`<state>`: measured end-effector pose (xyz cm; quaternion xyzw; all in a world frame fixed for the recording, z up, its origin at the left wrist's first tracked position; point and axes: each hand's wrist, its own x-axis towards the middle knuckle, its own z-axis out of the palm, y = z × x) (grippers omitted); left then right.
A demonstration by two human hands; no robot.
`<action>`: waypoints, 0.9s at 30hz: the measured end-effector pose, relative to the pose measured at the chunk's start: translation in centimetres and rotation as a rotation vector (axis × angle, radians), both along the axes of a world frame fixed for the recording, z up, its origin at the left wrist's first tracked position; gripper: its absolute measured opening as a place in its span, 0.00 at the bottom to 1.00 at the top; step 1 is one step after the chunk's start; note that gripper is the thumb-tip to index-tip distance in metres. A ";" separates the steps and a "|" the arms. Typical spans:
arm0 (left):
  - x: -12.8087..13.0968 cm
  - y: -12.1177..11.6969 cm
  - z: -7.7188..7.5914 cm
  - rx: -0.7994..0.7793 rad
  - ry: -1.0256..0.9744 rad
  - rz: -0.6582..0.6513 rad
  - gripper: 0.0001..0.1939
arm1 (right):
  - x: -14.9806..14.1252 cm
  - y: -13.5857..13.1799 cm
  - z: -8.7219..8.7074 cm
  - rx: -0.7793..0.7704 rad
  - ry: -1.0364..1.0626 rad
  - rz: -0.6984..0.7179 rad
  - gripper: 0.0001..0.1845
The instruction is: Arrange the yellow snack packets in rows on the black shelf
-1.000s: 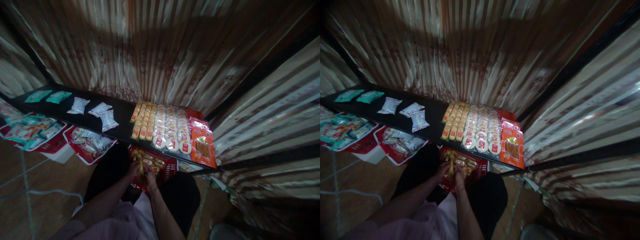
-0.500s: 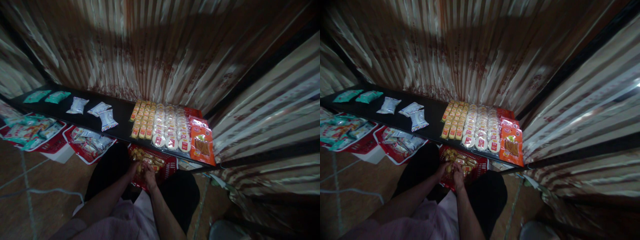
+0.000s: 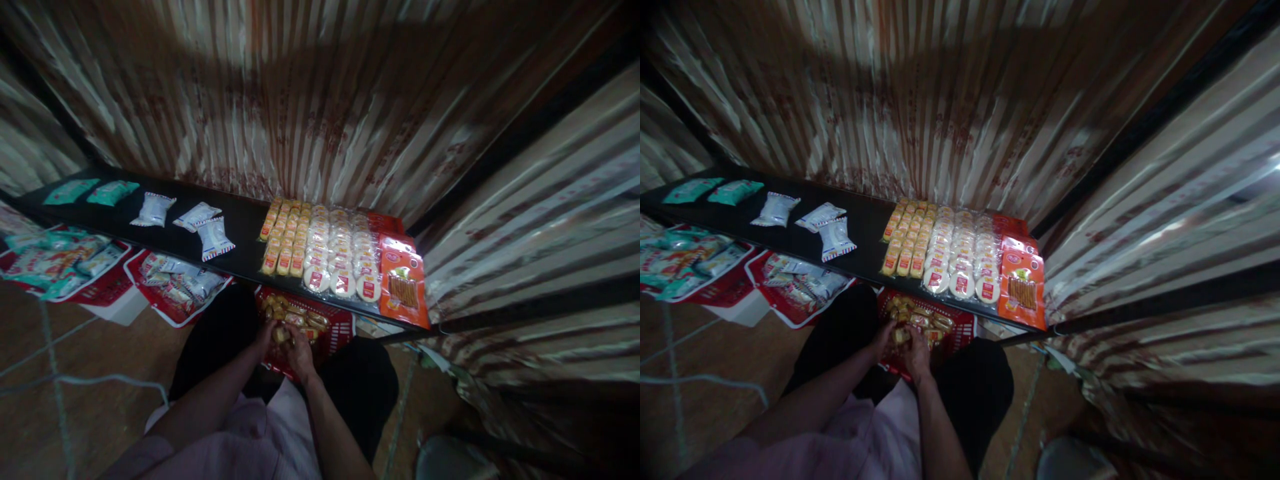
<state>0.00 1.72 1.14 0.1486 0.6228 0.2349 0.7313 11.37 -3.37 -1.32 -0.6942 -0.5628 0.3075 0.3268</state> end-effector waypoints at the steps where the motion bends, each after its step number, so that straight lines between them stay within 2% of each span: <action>1: 0.0 0.1 0.1 -0.024 0.005 0.010 0.21 | 0.1 0.0 0.1 -0.012 -0.004 0.008 0.25; 6: -0.3 0.2 -0.3 -0.040 -0.023 -0.012 0.33 | 0.6 0.2 0.6 0.008 0.019 0.039 0.22; 12: -0.3 0.0 -0.5 0.012 0.023 -0.006 0.37 | 0.5 0.1 0.4 0.021 0.033 -0.012 0.21; 17: -0.4 -0.1 -0.3 0.036 0.030 -0.030 0.35 | 0.4 -0.1 0.3 0.022 0.122 -0.064 0.20; 21: -0.4 0.1 -0.5 0.062 0.022 -0.107 0.33 | 0.6 -0.3 0.2 0.026 0.197 -0.100 0.19; 27: -0.3 0.1 -0.3 0.049 0.039 -0.141 0.24 | 0.4 -0.6 0.1 -0.048 0.391 -0.183 0.22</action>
